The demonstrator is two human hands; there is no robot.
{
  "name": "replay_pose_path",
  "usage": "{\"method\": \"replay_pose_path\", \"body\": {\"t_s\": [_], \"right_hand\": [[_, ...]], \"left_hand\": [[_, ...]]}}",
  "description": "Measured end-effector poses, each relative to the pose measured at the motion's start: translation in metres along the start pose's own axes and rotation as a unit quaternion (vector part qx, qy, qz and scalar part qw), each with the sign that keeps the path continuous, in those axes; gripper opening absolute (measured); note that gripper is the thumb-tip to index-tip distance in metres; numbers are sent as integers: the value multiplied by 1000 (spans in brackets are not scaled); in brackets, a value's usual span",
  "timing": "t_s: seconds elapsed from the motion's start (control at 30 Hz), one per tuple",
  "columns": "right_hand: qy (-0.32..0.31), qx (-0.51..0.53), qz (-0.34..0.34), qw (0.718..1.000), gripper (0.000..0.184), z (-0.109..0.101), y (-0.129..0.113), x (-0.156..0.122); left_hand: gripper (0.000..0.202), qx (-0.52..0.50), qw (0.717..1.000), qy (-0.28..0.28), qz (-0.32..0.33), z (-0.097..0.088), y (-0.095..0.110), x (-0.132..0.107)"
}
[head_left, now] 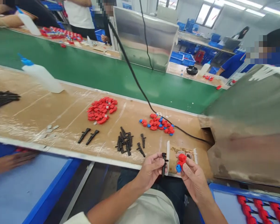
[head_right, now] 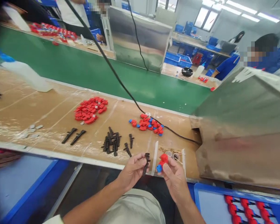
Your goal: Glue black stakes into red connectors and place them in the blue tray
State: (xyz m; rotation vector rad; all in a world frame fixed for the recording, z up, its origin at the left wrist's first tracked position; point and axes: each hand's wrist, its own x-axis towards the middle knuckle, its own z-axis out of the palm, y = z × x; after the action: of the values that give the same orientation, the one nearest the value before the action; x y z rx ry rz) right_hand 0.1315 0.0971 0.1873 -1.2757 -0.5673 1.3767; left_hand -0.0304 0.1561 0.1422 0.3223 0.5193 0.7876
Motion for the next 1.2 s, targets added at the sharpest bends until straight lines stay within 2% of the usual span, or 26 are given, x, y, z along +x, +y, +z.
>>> {"method": "replay_pose_path", "body": {"t_s": [0.23, 0.43, 0.67, 0.97, 1.2], "right_hand": [[-2, -120, -25, 992, 48, -1, -1, 7], [-2, -125, -9, 992, 50, -5, 9, 10], [-2, -167, -28, 986, 48, -13, 17, 10], [-5, -224, -33, 974, 51, -6, 15, 8], [0, -216, -38, 976, 49, 4, 19, 7]], "left_hand": [[57, 44, 999, -15, -10, 0, -5, 3], [56, 75, 997, -27, -4, 2, -4, 3], [58, 153, 987, -40, 29, -4, -5, 6], [54, 244, 966, -75, 36, -13, 7, 7], [54, 254, 962, -95, 26, -18, 3, 6]]}}
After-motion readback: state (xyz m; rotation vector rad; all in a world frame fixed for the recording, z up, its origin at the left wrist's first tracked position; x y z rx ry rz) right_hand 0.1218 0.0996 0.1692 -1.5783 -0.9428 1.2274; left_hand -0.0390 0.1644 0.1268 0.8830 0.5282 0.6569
